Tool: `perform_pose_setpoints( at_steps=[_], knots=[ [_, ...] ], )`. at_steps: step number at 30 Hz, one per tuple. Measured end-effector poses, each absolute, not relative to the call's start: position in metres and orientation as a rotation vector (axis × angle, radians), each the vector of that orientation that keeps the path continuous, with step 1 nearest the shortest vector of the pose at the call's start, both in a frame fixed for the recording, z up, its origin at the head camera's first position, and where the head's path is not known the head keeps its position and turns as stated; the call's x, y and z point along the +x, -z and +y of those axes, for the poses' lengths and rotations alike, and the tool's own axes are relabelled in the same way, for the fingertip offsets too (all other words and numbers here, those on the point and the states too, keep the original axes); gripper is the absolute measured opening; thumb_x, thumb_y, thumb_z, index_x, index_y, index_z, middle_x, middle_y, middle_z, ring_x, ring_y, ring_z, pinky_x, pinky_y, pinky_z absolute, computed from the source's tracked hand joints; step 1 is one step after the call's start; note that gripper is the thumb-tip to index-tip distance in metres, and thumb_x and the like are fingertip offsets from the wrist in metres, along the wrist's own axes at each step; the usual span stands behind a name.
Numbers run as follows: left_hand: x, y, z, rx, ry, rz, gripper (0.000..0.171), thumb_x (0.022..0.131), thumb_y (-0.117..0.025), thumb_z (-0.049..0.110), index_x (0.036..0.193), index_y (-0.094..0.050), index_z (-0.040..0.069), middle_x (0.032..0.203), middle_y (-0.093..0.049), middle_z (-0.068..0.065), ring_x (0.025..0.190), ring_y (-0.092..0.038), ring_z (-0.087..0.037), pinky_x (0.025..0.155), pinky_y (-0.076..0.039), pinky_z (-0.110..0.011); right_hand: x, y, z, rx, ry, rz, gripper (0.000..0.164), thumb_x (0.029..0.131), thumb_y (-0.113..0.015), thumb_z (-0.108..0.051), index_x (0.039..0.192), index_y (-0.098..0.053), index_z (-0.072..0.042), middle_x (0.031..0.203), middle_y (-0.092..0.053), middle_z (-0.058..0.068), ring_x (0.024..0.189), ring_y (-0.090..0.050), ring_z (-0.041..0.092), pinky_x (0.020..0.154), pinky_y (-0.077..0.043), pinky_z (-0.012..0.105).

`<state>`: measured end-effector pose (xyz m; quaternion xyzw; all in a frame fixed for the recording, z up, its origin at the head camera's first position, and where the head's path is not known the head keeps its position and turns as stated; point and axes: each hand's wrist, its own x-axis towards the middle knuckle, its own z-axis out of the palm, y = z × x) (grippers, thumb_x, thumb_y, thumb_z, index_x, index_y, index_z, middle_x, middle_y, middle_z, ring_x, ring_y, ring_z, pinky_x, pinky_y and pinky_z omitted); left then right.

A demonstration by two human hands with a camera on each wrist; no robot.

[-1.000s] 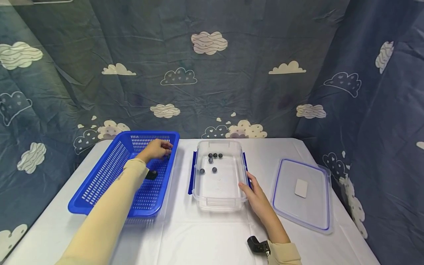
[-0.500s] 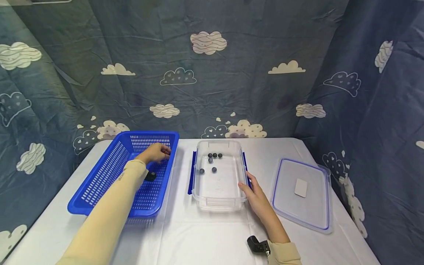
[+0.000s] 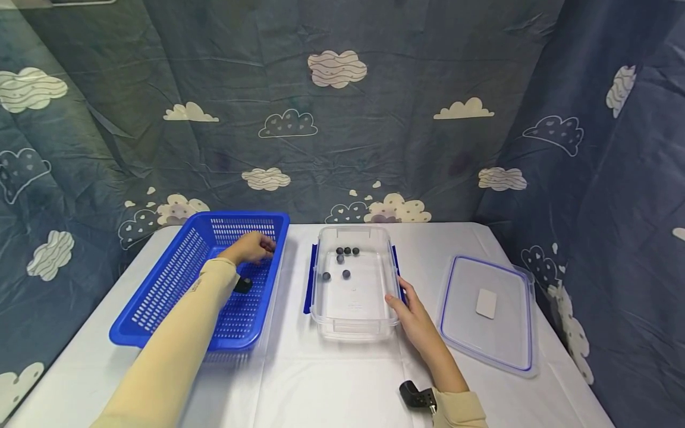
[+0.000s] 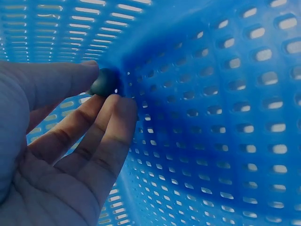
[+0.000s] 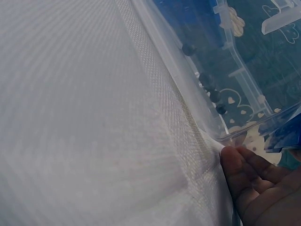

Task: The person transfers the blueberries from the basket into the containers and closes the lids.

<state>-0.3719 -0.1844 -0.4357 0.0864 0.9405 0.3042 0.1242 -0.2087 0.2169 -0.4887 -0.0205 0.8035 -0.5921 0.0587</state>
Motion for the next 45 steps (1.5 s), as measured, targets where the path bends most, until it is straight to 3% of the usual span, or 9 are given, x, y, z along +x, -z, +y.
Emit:
perform_pose_setpoints(
  at_steps=[17,22,31,45],
  knots=[
    [-0.368,0.434,-0.182,0.248,-0.874,2.746,0.024,0.094,-0.073,-0.006,0.118,-0.078,-0.005,0.12,-0.079,-0.019,0.098,-0.075,-0.023,0.088,-0.067,-0.032,-0.208,0.488,0.217,-0.054,1.799,2.425,0.071,0.112,-0.05,-0.03,0.171,-0.019,-0.007,0.165,-0.038,0.032,0.15,-0.041,0.045,0.126,-0.033,0.063],
    [-0.368,0.434,-0.182,0.253,-0.872,2.756,0.023,0.093,-0.074,-0.007,0.115,-0.078,-0.005,0.12,-0.079,-0.019,0.098,-0.075,-0.023,0.086,-0.067,-0.031,-0.208,0.488,0.217,-0.053,1.809,2.425,0.07,0.111,-0.05,-0.029,0.17,-0.02,-0.007,0.165,-0.038,0.032,0.149,-0.041,0.044,0.125,-0.033,0.061],
    [-0.368,0.434,-0.186,0.269,-0.875,2.774,0.013,0.088,-0.076,-0.007,0.1,-0.079,-0.003,0.104,-0.081,-0.015,0.082,-0.069,-0.015,0.078,-0.065,-0.027,-0.208,0.487,0.216,-0.054,1.806,2.422,0.07,0.112,-0.049,-0.029,0.171,-0.019,-0.006,0.164,-0.038,0.033,0.149,-0.041,0.044,0.125,-0.033,0.062],
    [-0.371,0.434,-0.194,0.224,-0.991,2.723,0.015,0.09,-0.075,-0.007,0.104,-0.079,-0.004,0.107,-0.081,-0.016,0.082,-0.07,-0.014,0.075,-0.065,-0.025,-0.207,0.488,0.217,-0.053,1.798,2.419,0.071,0.111,-0.049,-0.031,0.171,-0.018,-0.007,0.165,-0.037,0.032,0.15,-0.04,0.046,0.126,-0.031,0.063]
  ],
)
